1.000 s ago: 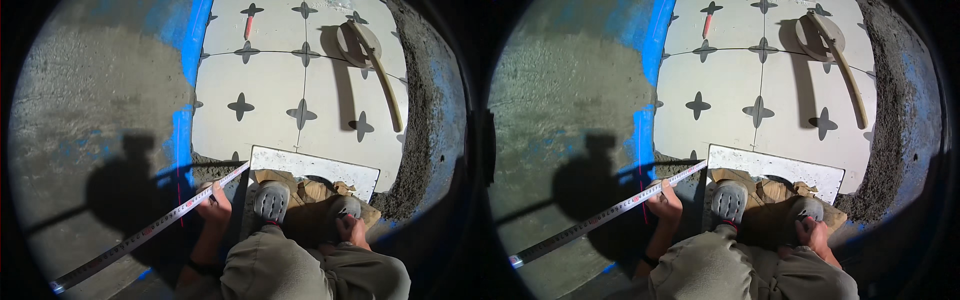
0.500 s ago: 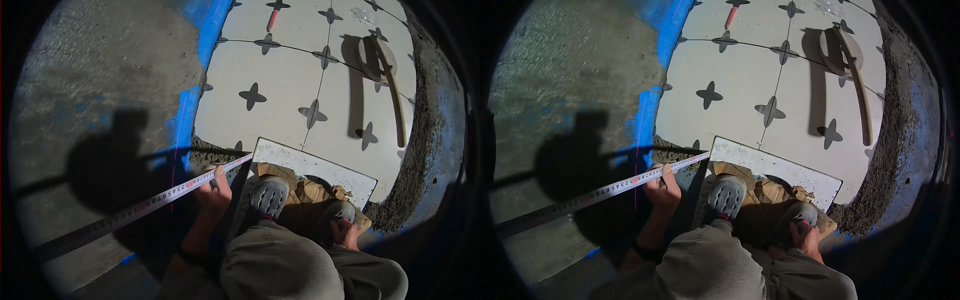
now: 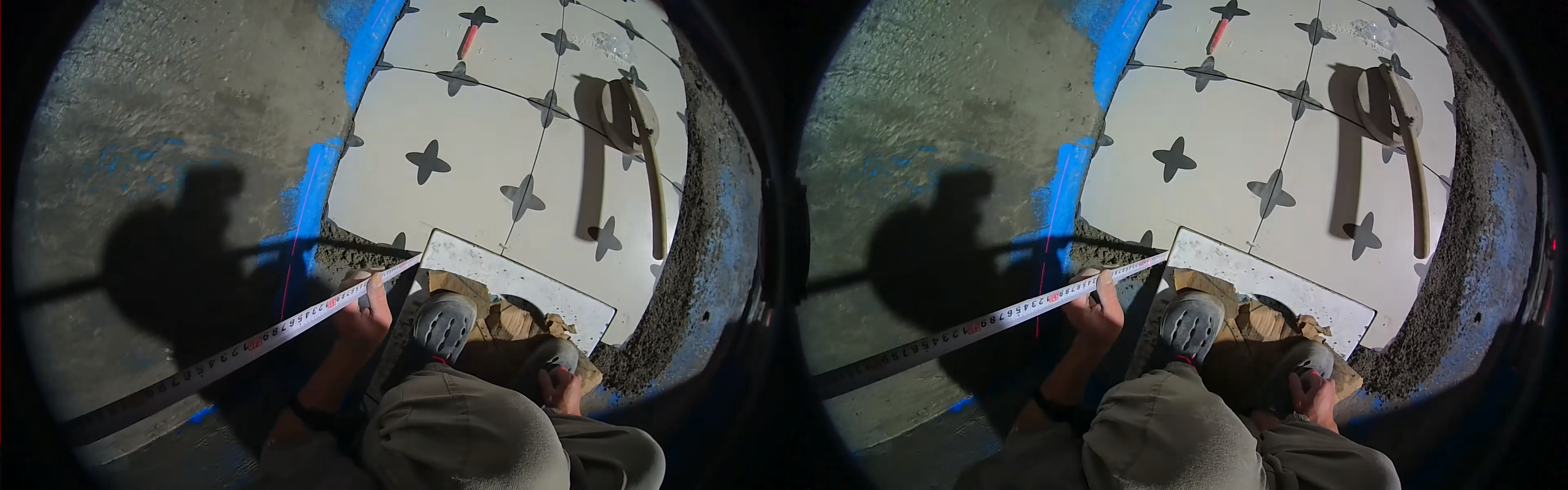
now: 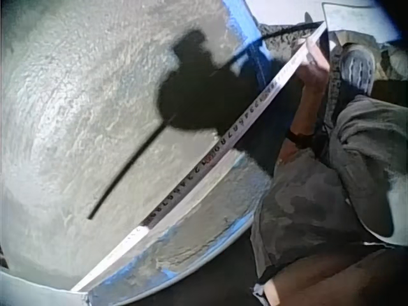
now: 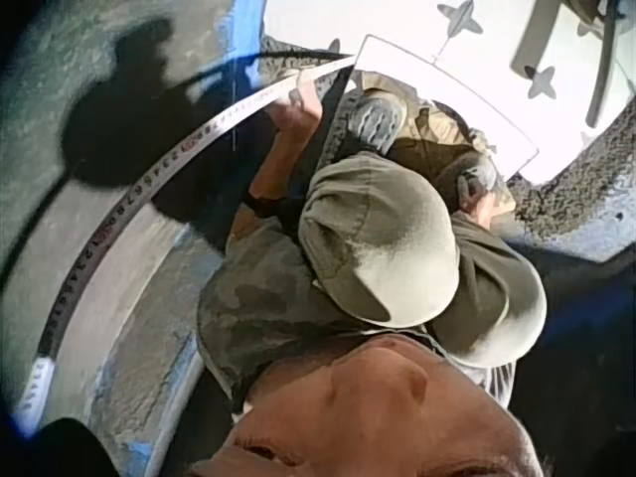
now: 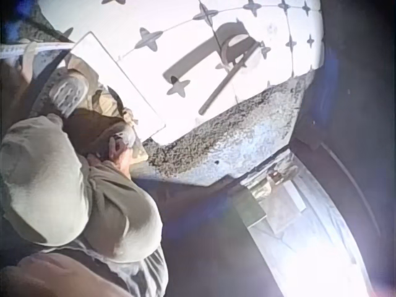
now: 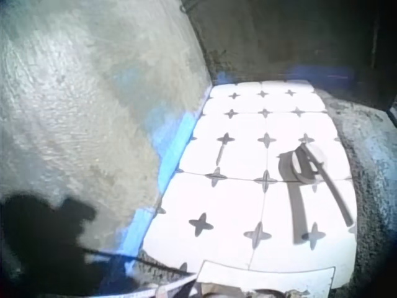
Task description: Laying ceramic tiles on a mortar bed and checking alignment with a measuring tape.
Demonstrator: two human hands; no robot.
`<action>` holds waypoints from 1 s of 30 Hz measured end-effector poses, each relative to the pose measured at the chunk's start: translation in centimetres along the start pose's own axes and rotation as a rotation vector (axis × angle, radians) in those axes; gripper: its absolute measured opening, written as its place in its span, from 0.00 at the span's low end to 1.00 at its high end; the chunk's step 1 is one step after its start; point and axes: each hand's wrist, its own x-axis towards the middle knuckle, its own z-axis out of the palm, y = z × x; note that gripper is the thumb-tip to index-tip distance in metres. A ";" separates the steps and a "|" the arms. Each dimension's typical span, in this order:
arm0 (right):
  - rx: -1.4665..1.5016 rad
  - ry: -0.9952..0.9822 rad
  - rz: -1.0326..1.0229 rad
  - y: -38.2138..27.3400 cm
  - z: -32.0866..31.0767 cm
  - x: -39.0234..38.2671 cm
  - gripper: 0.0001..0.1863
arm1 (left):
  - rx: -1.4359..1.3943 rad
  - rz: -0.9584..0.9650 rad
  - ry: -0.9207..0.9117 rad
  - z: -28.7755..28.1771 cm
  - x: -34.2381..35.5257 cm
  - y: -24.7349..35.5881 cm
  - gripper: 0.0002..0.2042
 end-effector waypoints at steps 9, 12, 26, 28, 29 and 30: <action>-0.026 0.000 -0.006 -1.0 -0.6 0.0 0.19 | -0.018 0.069 0.002 0.0 0.1 -0.2 0.04; -0.005 -0.021 0.020 -0.4 -0.3 0.1 0.18 | -0.028 0.059 -0.033 0.0 0.0 -0.4 0.04; -0.025 0.007 0.030 -0.5 -0.2 -0.1 0.19 | -0.061 0.063 -0.030 0.1 -0.4 -0.6 0.05; -0.012 0.018 -0.006 -0.4 0.0 -0.1 0.19 | -0.066 0.009 -0.047 -0.1 -0.4 -0.4 0.04; -0.034 0.015 0.014 -0.6 -0.1 -0.1 0.19 | -0.071 0.008 -0.049 -0.1 -0.4 -0.4 0.04; -0.057 0.011 0.033 -0.8 -0.2 0.0 0.19 | -0.074 0.016 -0.048 0.0 -0.4 -0.4 0.04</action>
